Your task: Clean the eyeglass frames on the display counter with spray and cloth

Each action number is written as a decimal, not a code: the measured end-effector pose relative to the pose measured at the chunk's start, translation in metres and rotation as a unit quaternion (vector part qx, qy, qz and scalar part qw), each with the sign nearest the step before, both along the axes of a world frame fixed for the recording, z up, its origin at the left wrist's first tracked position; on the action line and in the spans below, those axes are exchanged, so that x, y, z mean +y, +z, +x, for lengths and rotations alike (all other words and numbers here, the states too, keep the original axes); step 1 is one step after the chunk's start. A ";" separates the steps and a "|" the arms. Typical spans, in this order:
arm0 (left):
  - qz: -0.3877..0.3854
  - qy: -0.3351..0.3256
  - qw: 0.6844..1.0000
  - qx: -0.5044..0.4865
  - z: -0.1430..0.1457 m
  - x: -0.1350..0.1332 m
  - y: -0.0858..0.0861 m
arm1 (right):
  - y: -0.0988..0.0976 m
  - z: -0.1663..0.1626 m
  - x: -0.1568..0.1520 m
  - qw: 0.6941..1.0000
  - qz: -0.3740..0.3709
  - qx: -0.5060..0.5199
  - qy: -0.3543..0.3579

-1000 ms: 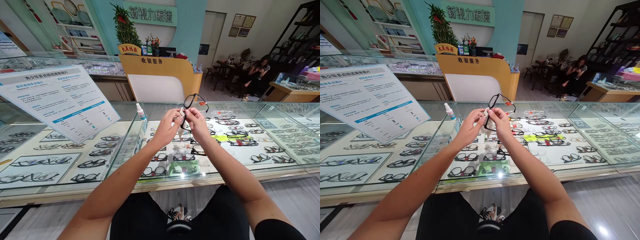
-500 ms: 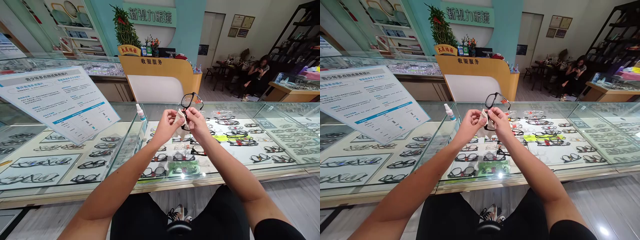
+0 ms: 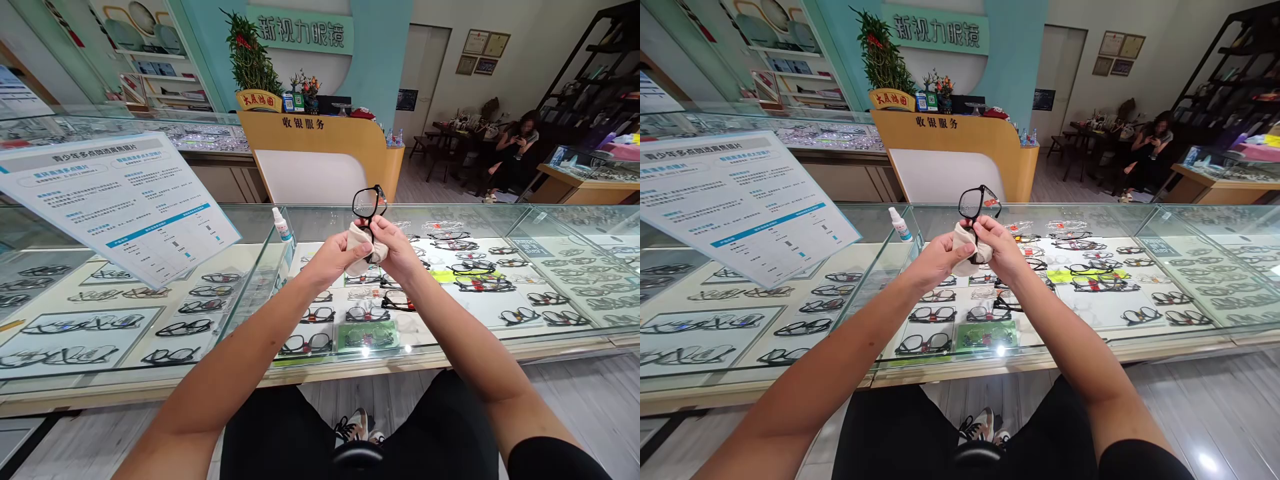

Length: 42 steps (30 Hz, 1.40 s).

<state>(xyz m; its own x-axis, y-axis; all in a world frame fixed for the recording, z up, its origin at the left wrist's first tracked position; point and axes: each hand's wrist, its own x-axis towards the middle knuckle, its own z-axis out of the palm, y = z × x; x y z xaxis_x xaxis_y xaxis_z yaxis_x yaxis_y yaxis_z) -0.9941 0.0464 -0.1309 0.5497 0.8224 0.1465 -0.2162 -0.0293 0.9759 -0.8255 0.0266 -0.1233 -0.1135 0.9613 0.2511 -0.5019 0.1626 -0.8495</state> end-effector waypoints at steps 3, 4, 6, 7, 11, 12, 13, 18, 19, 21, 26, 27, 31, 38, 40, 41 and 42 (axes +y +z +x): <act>0.015 0.025 1.000 -0.012 0.003 -0.004 0.001 | -0.001 0.001 0.001 1.000 -0.004 -0.001 0.006; 0.021 0.035 0.999 -0.015 0.005 -0.005 0.001 | -0.001 0.001 0.000 1.000 -0.007 -0.002 0.008; 0.030 0.056 0.998 -0.019 0.007 -0.007 0.001 | -0.001 0.001 0.000 1.000 -0.014 -0.003 0.008; 0.033 0.064 0.997 -0.021 0.008 -0.007 0.001 | -0.002 0.001 0.000 1.000 -0.019 -0.003 0.007; 0.051 0.094 0.994 -0.036 0.010 -0.009 -0.002 | -0.005 0.001 0.001 1.000 -0.029 0.004 -0.008; 0.057 0.100 0.993 -0.039 0.011 -0.009 -0.003 | -0.006 0.000 0.002 1.000 -0.027 0.004 -0.009; 0.063 0.107 0.991 -0.041 0.011 -0.009 -0.004 | -0.006 0.000 0.002 1.000 -0.023 0.002 -0.010; 0.083 0.155 0.984 -0.036 0.013 -0.009 -0.006 | -0.004 -0.004 -0.003 0.999 0.006 -0.032 -0.032; 0.085 0.164 0.982 -0.038 0.013 -0.009 -0.006 | -0.003 -0.004 -0.004 0.999 0.010 -0.031 -0.031; 0.087 0.170 0.981 -0.045 0.015 -0.009 -0.007 | -0.001 -0.005 -0.005 1.000 0.010 -0.019 -0.022; 0.066 0.117 0.990 -0.034 0.012 -0.005 -0.007 | 0.001 -0.002 -0.003 1.000 -0.011 0.001 -0.016; 0.057 0.097 0.993 -0.026 0.009 -0.004 -0.006 | 0.001 0.000 -0.002 1.000 -0.011 0.003 -0.018; 0.051 -0.028 0.998 0.017 -0.006 0.003 0.002 | 0.001 0.006 0.002 1.000 -0.008 0.004 -0.023; 0.084 0.019 0.995 0.048 -0.002 0.001 0.001 | -0.002 0.002 0.003 1.000 -0.014 -0.005 -0.010; 0.091 0.048 0.993 0.053 0.002 -0.003 0.001 | -0.003 0.000 0.001 1.000 -0.014 -0.011 0.001; 0.097 0.058 0.992 0.051 0.004 -0.005 0.001 | -0.004 -0.002 0.000 1.000 -0.013 -0.014 0.006; 0.102 0.067 0.992 0.045 0.006 -0.007 0.001 | -0.004 -0.003 -0.001 1.000 -0.011 -0.015 0.010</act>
<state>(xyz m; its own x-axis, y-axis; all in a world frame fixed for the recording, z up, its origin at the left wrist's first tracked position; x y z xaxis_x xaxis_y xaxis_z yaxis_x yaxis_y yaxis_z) -0.9882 0.0394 -0.1302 0.4563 0.8468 0.2733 -0.1100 -0.2512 0.9617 -0.8281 0.0258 -0.1270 -0.1405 0.9639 0.2264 -0.4788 0.1340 -0.8676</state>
